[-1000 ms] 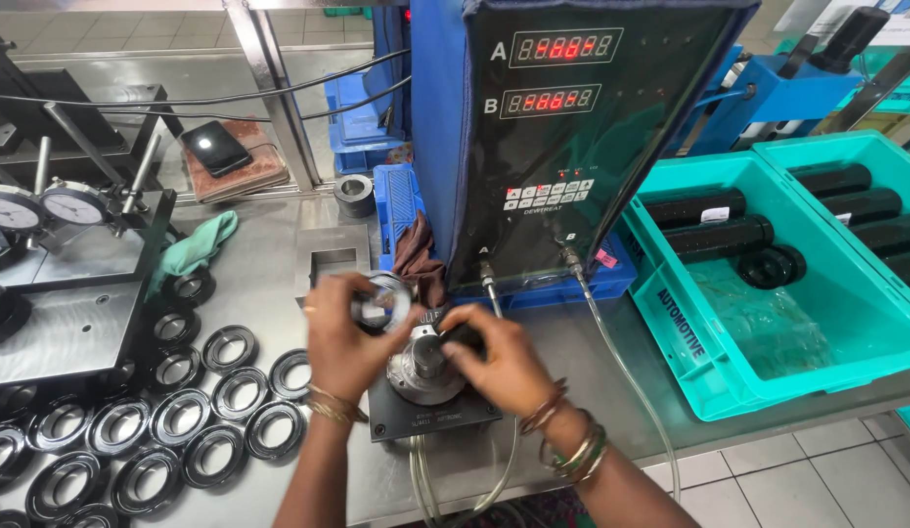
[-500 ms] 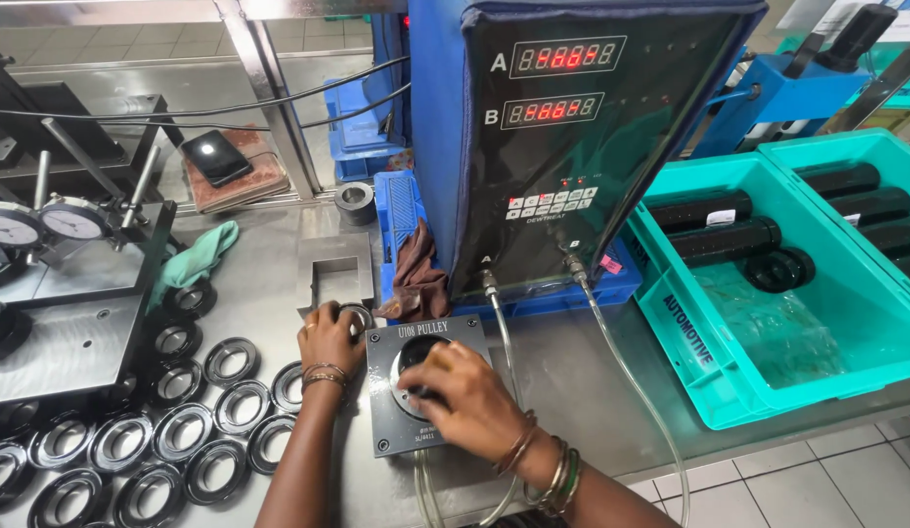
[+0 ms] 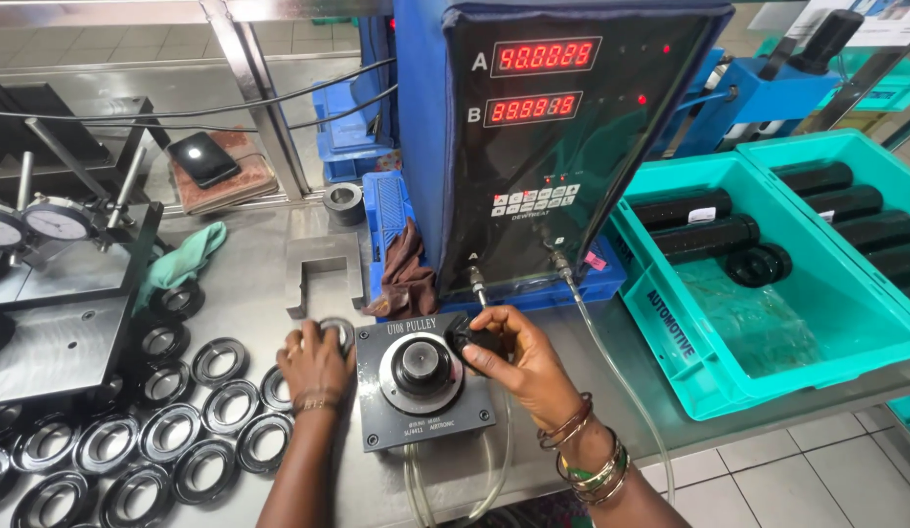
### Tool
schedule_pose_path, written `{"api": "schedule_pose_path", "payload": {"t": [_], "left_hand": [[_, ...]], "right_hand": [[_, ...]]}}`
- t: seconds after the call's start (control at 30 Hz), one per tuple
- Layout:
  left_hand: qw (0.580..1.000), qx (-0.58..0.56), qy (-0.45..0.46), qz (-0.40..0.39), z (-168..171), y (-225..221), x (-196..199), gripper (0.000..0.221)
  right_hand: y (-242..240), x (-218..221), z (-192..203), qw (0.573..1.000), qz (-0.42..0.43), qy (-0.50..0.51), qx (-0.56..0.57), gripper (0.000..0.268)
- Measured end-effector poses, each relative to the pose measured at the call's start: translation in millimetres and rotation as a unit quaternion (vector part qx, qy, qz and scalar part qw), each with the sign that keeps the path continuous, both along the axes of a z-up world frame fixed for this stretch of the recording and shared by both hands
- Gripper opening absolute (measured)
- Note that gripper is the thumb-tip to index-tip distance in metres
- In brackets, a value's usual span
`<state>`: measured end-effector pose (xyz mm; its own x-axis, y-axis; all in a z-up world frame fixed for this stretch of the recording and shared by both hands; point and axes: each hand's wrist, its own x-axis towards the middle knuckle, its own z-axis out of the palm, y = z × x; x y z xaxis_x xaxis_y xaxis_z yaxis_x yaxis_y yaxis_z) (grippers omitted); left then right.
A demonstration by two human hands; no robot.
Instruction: The recorder is measuring the thickness or diameter of circular metal components using a digital measurement gauge and sorting them.
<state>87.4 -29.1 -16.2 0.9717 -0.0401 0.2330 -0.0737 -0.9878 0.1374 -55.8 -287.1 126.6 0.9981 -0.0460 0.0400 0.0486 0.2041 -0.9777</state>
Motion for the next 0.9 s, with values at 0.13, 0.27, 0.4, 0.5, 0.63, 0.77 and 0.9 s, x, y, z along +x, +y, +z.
{"api": "schedule_pose_path", "payload": {"t": [0.13, 0.27, 0.4, 0.5, 0.63, 0.77, 0.9], "left_hand": [[0.998, 0.045, 0.035, -0.029, 20.9, 17.0, -56.9, 0.058], [0.986, 0.087, 0.138, -0.022, 44.6, 23.3, -84.8, 0.068], [0.986, 0.093, 0.142, 0.001, 21.4, 48.6, -93.0, 0.075], [0.998, 0.001, 0.062, 0.027, 1.8, 53.7, -91.1, 0.065], [0.97, -0.229, -0.085, -0.002, 10.7, 21.5, -86.2, 0.052], [0.958, -0.204, -0.051, -0.195, 93.3, -46.6, -111.5, 0.095], [0.97, -0.148, 0.146, -0.124, 118.4, -53.1, -103.9, 0.088]], "right_hand": [[-4.9, -3.8, 8.4, 0.999, -0.023, -0.036, -0.017, 0.034], [-9.0, -11.8, 22.7, 0.999, -0.037, -0.031, -0.002, 0.041], [-18.5, -8.9, 9.5, 0.998, -0.058, 0.0, 0.03, 0.036], [-24.2, -4.7, -5.8, 0.997, -0.07, -0.031, 0.018, 0.033], [-14.9, -2.0, 2.8, 0.997, -0.066, -0.032, 0.023, 0.034], [-14.2, 4.9, -3.4, 0.997, -0.073, -0.018, 0.023, 0.032], [-14.2, 5.2, 0.7, 0.995, -0.089, 0.024, 0.035, 0.029]]}}
